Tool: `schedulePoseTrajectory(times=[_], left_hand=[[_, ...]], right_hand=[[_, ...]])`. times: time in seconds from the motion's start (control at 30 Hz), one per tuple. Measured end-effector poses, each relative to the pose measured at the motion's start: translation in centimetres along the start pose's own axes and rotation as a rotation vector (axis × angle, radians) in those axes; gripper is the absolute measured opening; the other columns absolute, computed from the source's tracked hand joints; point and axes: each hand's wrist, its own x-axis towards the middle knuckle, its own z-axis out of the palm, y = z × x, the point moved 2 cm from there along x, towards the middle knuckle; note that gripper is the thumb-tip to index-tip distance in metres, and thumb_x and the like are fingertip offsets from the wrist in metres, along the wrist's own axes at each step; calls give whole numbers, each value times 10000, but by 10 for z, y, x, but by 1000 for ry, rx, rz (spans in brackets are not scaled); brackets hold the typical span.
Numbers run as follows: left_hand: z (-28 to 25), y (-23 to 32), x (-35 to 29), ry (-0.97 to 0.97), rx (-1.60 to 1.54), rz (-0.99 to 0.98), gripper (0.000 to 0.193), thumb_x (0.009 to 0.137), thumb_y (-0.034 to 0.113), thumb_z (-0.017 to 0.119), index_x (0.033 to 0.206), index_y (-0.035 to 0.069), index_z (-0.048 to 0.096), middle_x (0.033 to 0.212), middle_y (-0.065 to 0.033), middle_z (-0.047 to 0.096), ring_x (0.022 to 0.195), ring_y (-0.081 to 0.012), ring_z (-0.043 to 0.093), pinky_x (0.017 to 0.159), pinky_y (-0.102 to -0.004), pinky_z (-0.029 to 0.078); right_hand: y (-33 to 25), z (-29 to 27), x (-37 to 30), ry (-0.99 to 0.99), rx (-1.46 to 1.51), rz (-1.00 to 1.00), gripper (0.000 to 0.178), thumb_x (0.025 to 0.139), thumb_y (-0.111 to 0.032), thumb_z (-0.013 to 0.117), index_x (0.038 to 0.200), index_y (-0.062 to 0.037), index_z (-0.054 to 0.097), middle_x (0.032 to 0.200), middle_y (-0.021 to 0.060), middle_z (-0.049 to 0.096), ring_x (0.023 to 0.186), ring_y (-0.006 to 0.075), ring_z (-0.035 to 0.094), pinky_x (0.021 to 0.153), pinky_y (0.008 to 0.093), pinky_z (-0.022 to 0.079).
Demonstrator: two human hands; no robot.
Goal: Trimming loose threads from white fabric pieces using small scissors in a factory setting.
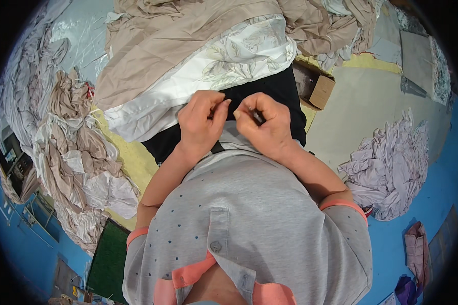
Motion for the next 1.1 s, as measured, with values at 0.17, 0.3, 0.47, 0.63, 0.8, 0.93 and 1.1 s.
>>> schedulePoseTrajectory(times=[0.17,0.3,0.47,0.63,0.8,0.93,1.1], left_hand=[[10,0,8,-117,276,-157,255,721,184,783,792,39,585,676,-69,591,544,-232,580,464,-330,461],[23,-13,11,-153,446,-129,284,720,255,779,766,42,597,670,-69,615,572,-258,610,471,-354,461],[32,-28,15,-126,393,-107,216,738,198,755,755,46,602,686,-87,630,581,-274,617,487,-372,470],[34,-30,14,-75,358,-75,122,769,113,706,756,48,603,677,-96,625,584,-287,612,495,-374,474],[26,-26,10,12,167,2,99,772,35,679,743,40,585,650,-96,604,526,-268,581,472,-345,451],[23,-25,7,50,74,-30,108,770,-1,674,743,33,576,635,-86,588,480,-208,548,451,-306,426],[20,-22,5,63,-8,-19,122,768,-27,675,742,22,566,606,-69,551,460,-147,494,437,-266,397]], right_hand=[[17,-8,1,33,126,146,113,895,-131,619,866,-27,586,687,-75,491,611,3,381,538,179,315],[24,-11,1,43,73,172,101,899,-118,607,875,-21,591,688,-74,488,614,2,382,540,179,316],[30,-11,3,18,61,182,101,904,-111,590,889,-11,593,686,-76,486,614,1,379,542,175,313],[32,-12,4,-40,16,168,153,920,-138,569,949,8,603,719,-49,503,651,25,414,584,193,360],[28,-13,11,-101,62,161,254,963,-207,514,1002,28,603,741,-15,514,683,61,454,636,217,406],[34,-21,23,-186,65,199,294,978,-242,492,1008,21,620,702,-13,521,597,35,417,536,195,352],[37,-24,33,-267,332,495,288,951,-254,541,903,2,664,608,-24,536,496,27,402,450,190,310]])
